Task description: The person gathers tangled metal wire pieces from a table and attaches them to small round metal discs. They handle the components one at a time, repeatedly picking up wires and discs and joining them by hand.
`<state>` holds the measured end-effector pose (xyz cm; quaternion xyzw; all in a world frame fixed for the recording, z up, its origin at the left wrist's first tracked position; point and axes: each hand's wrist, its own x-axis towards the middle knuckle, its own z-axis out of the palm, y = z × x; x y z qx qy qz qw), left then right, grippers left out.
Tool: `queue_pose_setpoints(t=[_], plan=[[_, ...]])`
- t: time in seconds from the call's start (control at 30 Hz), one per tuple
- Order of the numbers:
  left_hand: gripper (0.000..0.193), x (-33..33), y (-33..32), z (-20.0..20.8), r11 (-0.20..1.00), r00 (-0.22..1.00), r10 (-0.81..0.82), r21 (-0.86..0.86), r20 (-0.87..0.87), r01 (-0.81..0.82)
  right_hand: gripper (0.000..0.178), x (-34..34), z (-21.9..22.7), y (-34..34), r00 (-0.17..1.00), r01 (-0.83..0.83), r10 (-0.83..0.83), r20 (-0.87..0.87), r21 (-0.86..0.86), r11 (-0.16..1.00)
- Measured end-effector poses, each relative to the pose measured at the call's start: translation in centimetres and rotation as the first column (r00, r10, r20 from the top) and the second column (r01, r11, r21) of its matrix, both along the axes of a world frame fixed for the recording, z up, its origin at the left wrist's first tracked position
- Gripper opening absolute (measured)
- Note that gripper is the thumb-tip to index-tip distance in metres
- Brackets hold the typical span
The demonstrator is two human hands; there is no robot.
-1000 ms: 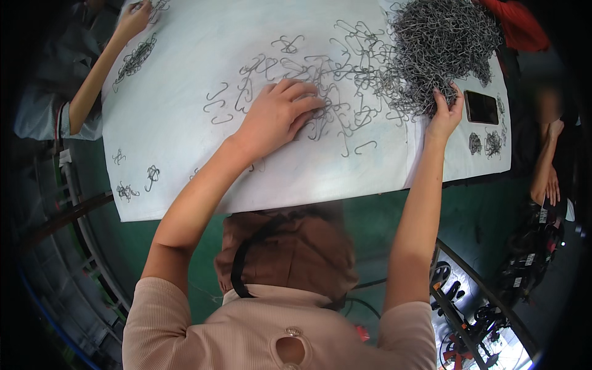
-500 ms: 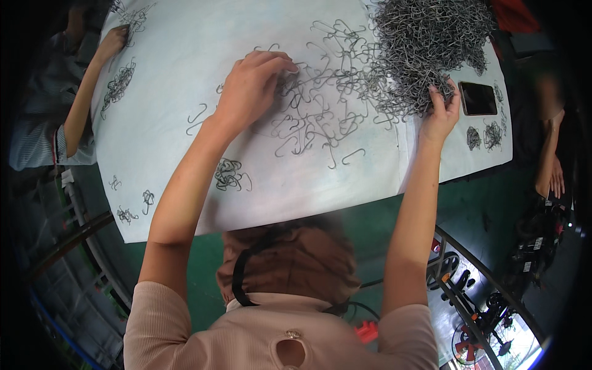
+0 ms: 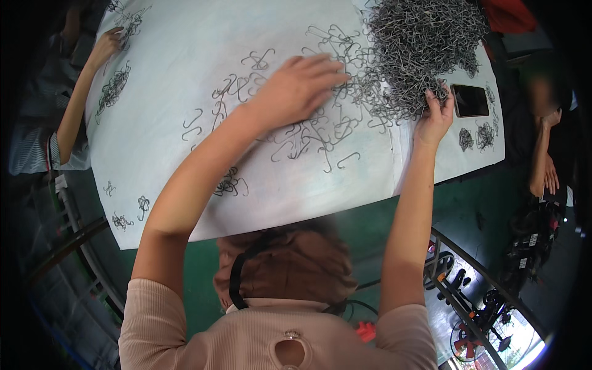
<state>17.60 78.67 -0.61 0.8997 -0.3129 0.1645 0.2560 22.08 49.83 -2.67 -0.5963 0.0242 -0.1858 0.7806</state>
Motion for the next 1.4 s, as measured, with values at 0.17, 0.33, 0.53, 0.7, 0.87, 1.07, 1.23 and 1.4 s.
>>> queue_pose_setpoints(t=[0.17, 0.33, 0.53, 0.7, 0.87, 1.07, 1.23, 1.4], plan=[[0.035, 0.8, 0.9, 0.8, 0.97, 0.992, 0.035, 0.243, -0.124, -0.003, 0.038, 0.3, 0.1, -0.3, 1.0, 0.0, -0.001, 0.005, 0.043, 0.999], [0.038, 1.3, 2.1, 2.3, 0.969, 0.963, 0.171, 0.213, -0.21, -0.125, 0.038, -0.3, 0.2, -0.1, 1.0, 0.004, -0.004, -0.002, 0.026, 1.0], [0.022, 0.8, -4.2, 0.5, 0.994, 0.996, -0.067, 0.09, 0.065, 0.061, 0.038, -0.1, 0.2, 0.3, 1.0, 0.013, -0.012, -0.022, 0.052, 0.999], [0.024, 1.2, -0.4, 2.6, 0.988, 0.986, -0.056, 0.135, -0.156, 0.078, 0.038, -0.1, 0.6, 0.2, 0.999, -0.001, 0.002, -0.035, 0.023, 1.0], [0.032, 4.1, -2.3, 1.6, 0.998, 0.994, -0.006, -0.063, -0.113, -0.001, 0.039, -0.1, -0.1, 0.0, 1.0, -0.012, 0.013, -0.023, 0.052, 0.999], [0.035, 7.0, -1.5, -0.3, 0.954, 0.984, 0.179, 0.241, 0.014, -0.177, 0.038, -0.1, 0.2, 0.0, 1.0, -0.018, 0.019, -0.01, 0.068, 0.998], [0.033, 4.8, -0.5, 0.7, 0.992, 0.981, 0.122, 0.037, -0.154, -0.117, 0.039, -0.3, 0.5, 0.2, 1.0, -0.015, 0.016, -0.023, 0.05, 0.999], [0.034, 1.1, -0.1, 1.0, 0.988, 0.995, -0.068, 0.137, -0.08, 0.078, 0.039, -0.3, 0.2, 0.1, 1.0, -0.011, 0.012, -0.023, 0.035, 0.999]])
